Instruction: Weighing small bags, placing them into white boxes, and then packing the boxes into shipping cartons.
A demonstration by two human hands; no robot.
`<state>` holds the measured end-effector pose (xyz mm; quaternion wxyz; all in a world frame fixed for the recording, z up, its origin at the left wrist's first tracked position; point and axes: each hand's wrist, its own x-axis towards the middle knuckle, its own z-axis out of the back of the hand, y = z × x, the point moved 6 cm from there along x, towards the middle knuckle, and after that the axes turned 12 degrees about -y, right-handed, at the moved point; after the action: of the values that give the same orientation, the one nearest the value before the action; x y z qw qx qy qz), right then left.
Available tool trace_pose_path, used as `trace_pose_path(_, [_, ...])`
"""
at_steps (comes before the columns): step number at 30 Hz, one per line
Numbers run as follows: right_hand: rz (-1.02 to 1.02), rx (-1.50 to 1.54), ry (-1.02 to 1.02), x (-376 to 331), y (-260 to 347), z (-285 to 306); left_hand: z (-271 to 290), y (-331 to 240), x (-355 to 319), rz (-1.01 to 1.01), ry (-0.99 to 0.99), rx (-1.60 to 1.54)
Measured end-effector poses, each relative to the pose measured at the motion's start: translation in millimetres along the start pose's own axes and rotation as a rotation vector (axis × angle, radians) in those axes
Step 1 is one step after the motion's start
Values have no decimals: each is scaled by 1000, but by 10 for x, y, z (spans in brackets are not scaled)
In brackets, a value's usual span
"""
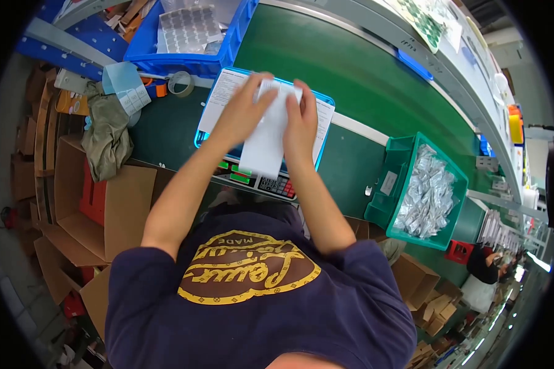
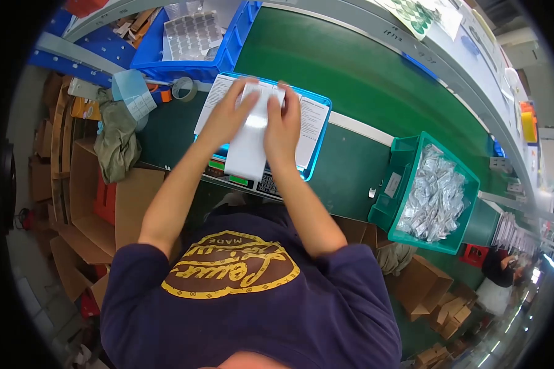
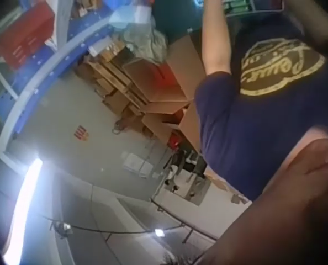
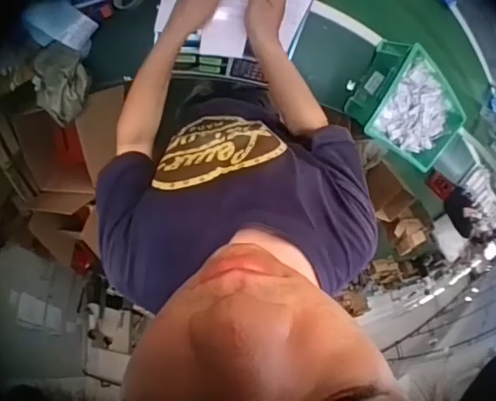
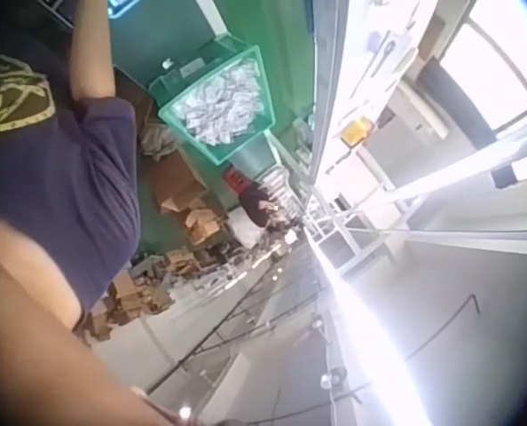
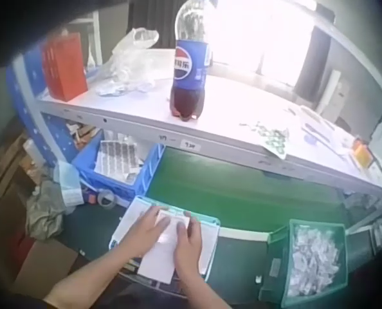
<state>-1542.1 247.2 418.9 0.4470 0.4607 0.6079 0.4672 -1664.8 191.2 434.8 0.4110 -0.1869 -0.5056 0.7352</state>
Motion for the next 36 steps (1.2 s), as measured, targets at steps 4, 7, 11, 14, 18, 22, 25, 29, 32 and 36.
trace_pose_path(4, [47, -172, -134, 552, -375, -128, -350, 389, 567, -150, 76, 449])
trace_pose_path(7, [254, -198, -289, 641, -343, -27, -115, 406, 589, -265, -245, 288])
trace_pose_path(11, [226, 54, -324, 468, 0, 788, 1003, 492, 300, -83, -243, 76])
trace_pose_path(14, [163, 137, -518, 205, -27, 1530, 1723, 1132, 6, 152, -223, -112])
trace_pose_path(18, [92, 148, -587, -318, -85, 1921, 2334, 1868, -170, 346, -257, -68])
trace_pose_path(22, [0, 345, -635, -640, -247, 1957, 2422, 2003, 28, 427, -241, -153])
trace_pose_path(25, [-7, 323, -587, -690, -274, 1878, 2374, 1823, 358, 381, -193, -240])
trace_pose_path(29, [-95, 244, -548, -691, -85, 1530, 2226, 1332, 543, 199, -145, -220])
trace_pose_path(32, [-82, 50, -440, -593, -8, 1405, 1998, 949, 480, 168, -141, -301])
trace_pose_path(36, [-53, -9, -348, -486, 22, 1234, 1728, 850, 485, 140, -74, -304])
